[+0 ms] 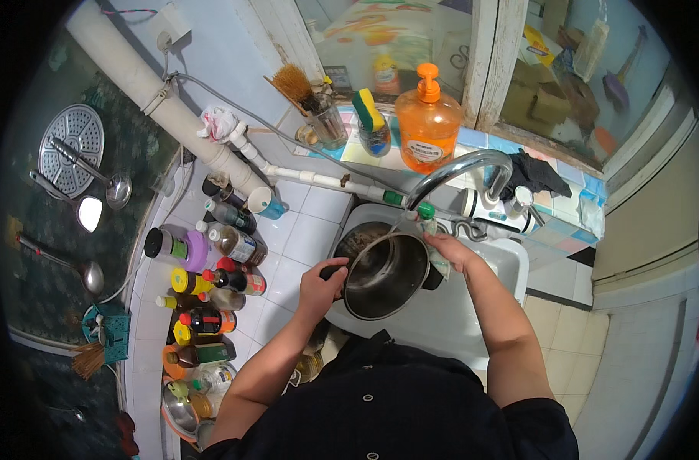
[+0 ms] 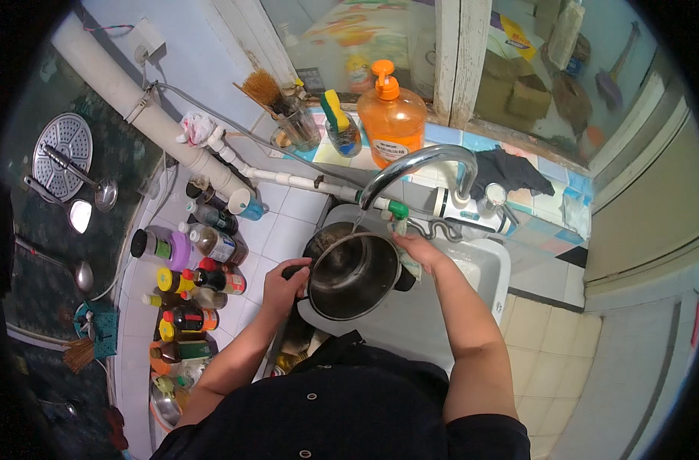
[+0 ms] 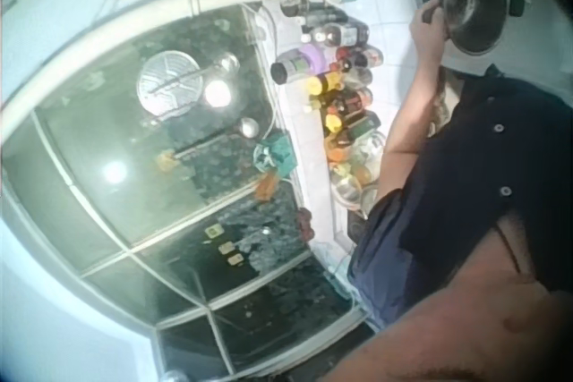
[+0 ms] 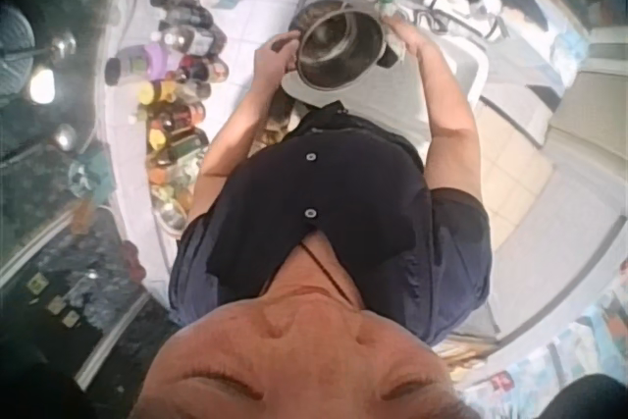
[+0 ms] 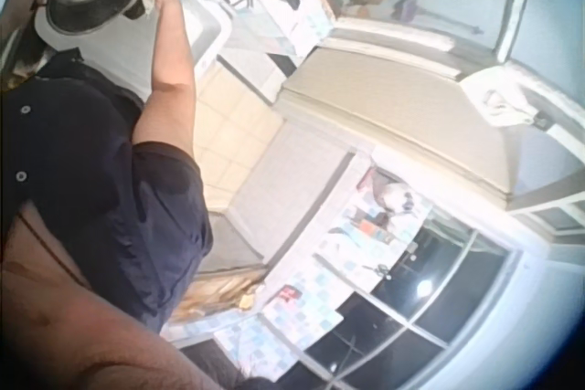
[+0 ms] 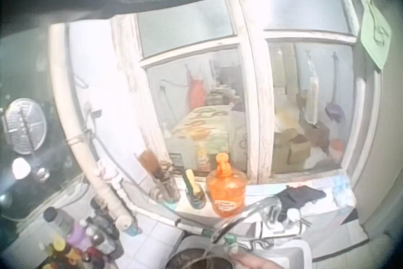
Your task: The person washes a white plate, a metal pot, and a strainer in a kitchen sink using a sponge and running water. They then wipe the sink area and the floor with a cloth and wash the cloth in the sink before leaving the kitchen.
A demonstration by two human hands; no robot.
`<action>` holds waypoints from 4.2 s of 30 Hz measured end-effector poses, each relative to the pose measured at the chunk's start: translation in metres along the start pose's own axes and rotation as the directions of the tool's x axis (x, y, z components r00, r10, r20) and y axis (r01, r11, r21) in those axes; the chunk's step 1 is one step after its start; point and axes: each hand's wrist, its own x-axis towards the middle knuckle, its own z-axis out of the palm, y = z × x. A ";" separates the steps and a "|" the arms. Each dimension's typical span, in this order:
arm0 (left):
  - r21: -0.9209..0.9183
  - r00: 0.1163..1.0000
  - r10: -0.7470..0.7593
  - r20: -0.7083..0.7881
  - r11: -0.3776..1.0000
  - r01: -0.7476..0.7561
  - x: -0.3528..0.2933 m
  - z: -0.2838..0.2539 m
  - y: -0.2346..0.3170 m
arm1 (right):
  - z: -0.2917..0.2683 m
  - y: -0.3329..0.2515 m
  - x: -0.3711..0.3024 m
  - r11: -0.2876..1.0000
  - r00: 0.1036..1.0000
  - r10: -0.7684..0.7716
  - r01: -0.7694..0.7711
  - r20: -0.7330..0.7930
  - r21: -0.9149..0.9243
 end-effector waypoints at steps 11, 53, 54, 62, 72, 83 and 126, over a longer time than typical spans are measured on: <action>-0.544 0.953 -0.296 0.066 0.790 0.283 0.026 -0.015 -0.014 | 0.056 -0.002 -0.052 0.788 0.875 -0.430 0.484 -0.224 0.381; -0.763 0.987 0.032 0.158 0.638 0.101 -0.001 -0.014 -0.007 | 0.200 -0.047 -0.045 0.882 0.851 -0.347 0.153 0.394 0.446; -0.794 0.986 0.022 0.164 0.596 0.119 0.000 -0.015 -0.010 | 0.202 -0.053 -0.054 0.886 0.875 -0.336 0.168 0.349 0.432; -0.879 0.969 -0.078 0.232 0.409 0.244 -0.009 0.007 -0.026 | 0.200 -0.070 0.062 0.753 0.885 0.004 0.303 -0.465 0.584; -0.886 0.971 -0.127 0.204 0.398 0.238 -0.006 0.008 -0.030 | 0.211 -0.092 -0.005 0.875 0.940 0.079 0.094 -0.333 0.475; -0.702 0.945 -0.176 0.275 0.635 0.323 0.000 -0.048 0.021 | 0.087 -0.067 -0.053 -0.666 0.771 0.131 0.534 0.624 -0.521; -0.803 0.946 -0.090 0.312 0.507 0.313 0.011 -0.019 -0.020 | 0.126 -0.021 -0.055 0.375 0.841 0.127 0.451 0.526 -0.810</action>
